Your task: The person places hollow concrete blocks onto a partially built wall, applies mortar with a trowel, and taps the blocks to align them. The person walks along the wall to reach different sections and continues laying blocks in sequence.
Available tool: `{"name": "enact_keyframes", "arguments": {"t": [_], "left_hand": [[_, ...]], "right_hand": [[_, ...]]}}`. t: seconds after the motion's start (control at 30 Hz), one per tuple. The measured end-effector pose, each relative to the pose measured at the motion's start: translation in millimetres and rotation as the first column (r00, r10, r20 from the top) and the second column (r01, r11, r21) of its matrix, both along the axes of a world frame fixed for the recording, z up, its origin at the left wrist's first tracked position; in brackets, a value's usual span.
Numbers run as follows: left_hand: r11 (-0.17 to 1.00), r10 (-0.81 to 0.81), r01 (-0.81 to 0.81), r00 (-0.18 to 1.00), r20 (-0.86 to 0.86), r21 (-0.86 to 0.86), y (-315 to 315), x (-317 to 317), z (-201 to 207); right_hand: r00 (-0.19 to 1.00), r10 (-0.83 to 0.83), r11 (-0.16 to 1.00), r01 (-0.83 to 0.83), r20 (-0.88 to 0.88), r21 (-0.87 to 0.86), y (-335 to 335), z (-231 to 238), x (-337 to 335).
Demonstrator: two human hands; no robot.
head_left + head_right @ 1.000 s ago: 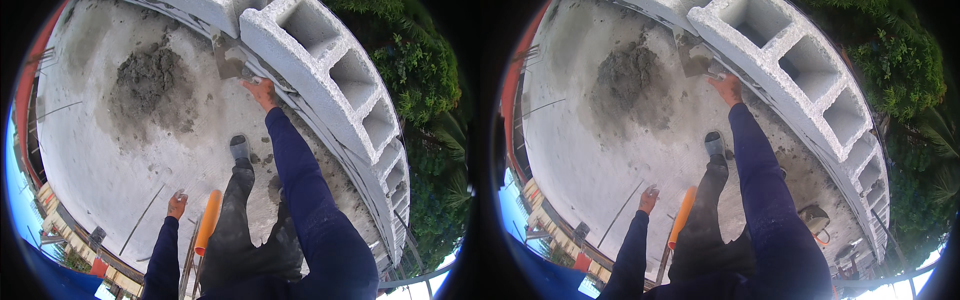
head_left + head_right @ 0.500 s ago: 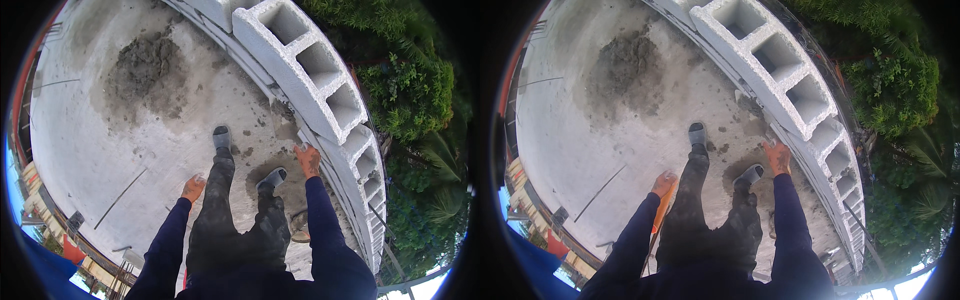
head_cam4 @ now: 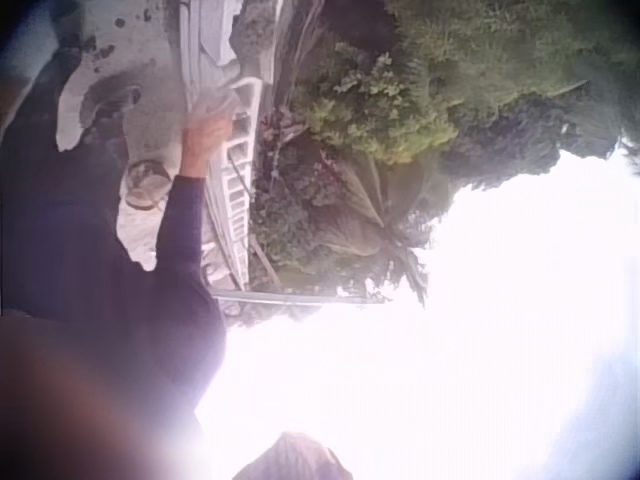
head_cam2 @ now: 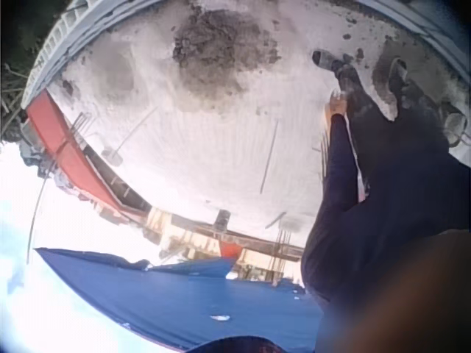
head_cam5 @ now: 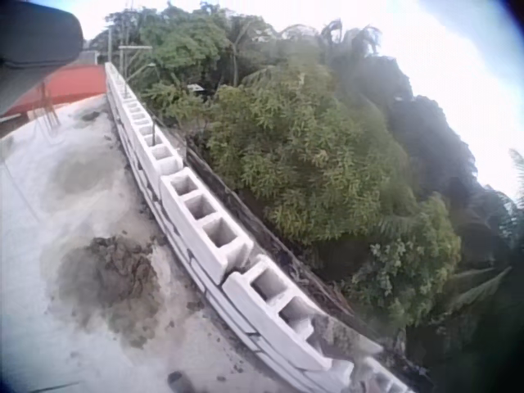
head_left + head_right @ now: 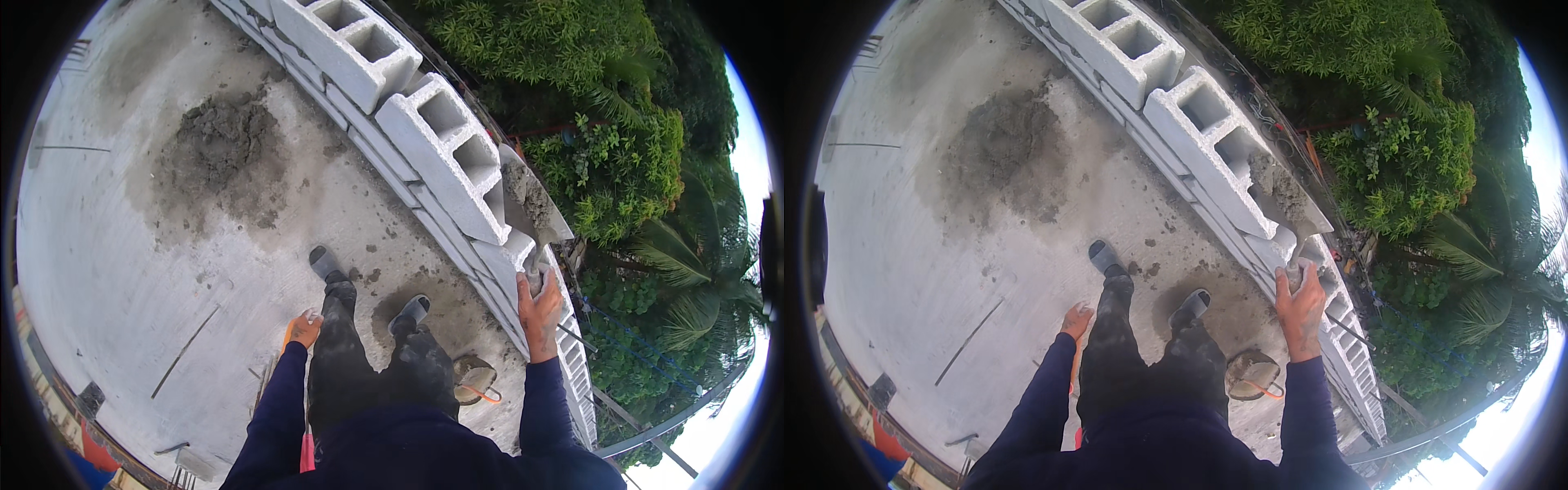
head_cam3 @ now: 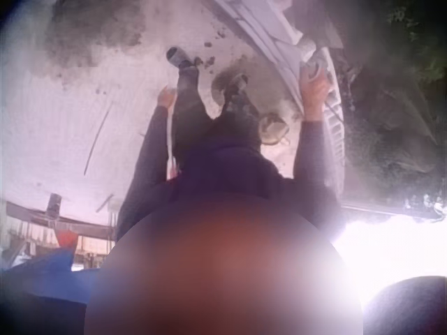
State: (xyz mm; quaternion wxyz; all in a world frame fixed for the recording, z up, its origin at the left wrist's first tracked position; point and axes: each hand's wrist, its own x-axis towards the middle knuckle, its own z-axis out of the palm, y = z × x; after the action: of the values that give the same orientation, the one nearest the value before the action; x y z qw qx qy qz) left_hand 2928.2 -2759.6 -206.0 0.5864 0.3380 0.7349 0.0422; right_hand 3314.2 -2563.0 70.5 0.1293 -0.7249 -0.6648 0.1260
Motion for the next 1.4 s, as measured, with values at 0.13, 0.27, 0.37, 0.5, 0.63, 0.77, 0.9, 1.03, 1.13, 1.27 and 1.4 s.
{"name": "enact_keyframes", "arguments": {"t": [0.13, 0.27, 0.37, 0.5, 0.63, 0.77, 0.9, 1.03, 1.13, 1.27, 1.4], "left_hand": [[0.997, -0.039, 0.045, 0.995, -0.089, 0.064, 21, -55, -6], [0.977, 0.197, -0.193, 0.98, -0.033, 0.091, 38, -99, -20], [0.949, 0.313, -0.31, 0.949, -0.043, 0.06, 33, -110, -25], [0.948, 0.315, -0.318, 0.944, -0.098, -0.008, 13, -95, -20], [0.892, 0.441, -0.447, 0.893, -0.092, -0.06, -17, -66, -19], [0.888, 0.441, -0.459, 0.865, -0.239, -0.023, -55, -42, -36], [0.818, 0.5, -0.548, 0.828, -0.255, -0.174, -56, -26, -50], [0.713, 0.62, -0.604, 0.78, -0.08, -0.356, -6, -15, -44], [0.788, 0.594, -0.58, 0.805, 0.006, -0.206, 44, -22, -39], [0.764, 0.645, -0.638, 0.749, 0.15, -0.102, 95, -50, -30], [0.781, 0.622, -0.622, 0.768, 0.152, -0.055, 103, -80, -25]], "right_hand": [[0.92, -0.088, 0.994, 0.105, 0.381, -0.025, 43, -63, -21], [0.899, -0.231, 0.952, 0.13, 0.371, 0.278, 41, -87, -34], [0.972, -0.185, 0.976, 0.199, -0.146, 0.092, 38, -91, -65], [0.965, 0.07, 0.988, -0.102, -0.252, -0.119, 86, -157, -158], [0.919, 0.072, 0.881, -0.241, -0.387, -0.406, 209, -288, -286], [0.852, 0.188, 0.877, -0.37, -0.489, -0.307, 351, -397, -410], [0.758, 0.155, 0.931, -0.327, -0.633, -0.163, 445, -448, -482], [0.604, -0.071, 0.956, -0.187, -0.794, -0.228, 433, -458, -464], [0.588, -0.19, 0.937, -0.131, -0.786, -0.324, 382, -447, -413], [0.704, -0.19, 0.946, -0.054, -0.685, -0.318, 313, -447, -342], [0.875, -0.111, 0.947, -0.051, -0.472, -0.317, 236, -445, -251]]}}
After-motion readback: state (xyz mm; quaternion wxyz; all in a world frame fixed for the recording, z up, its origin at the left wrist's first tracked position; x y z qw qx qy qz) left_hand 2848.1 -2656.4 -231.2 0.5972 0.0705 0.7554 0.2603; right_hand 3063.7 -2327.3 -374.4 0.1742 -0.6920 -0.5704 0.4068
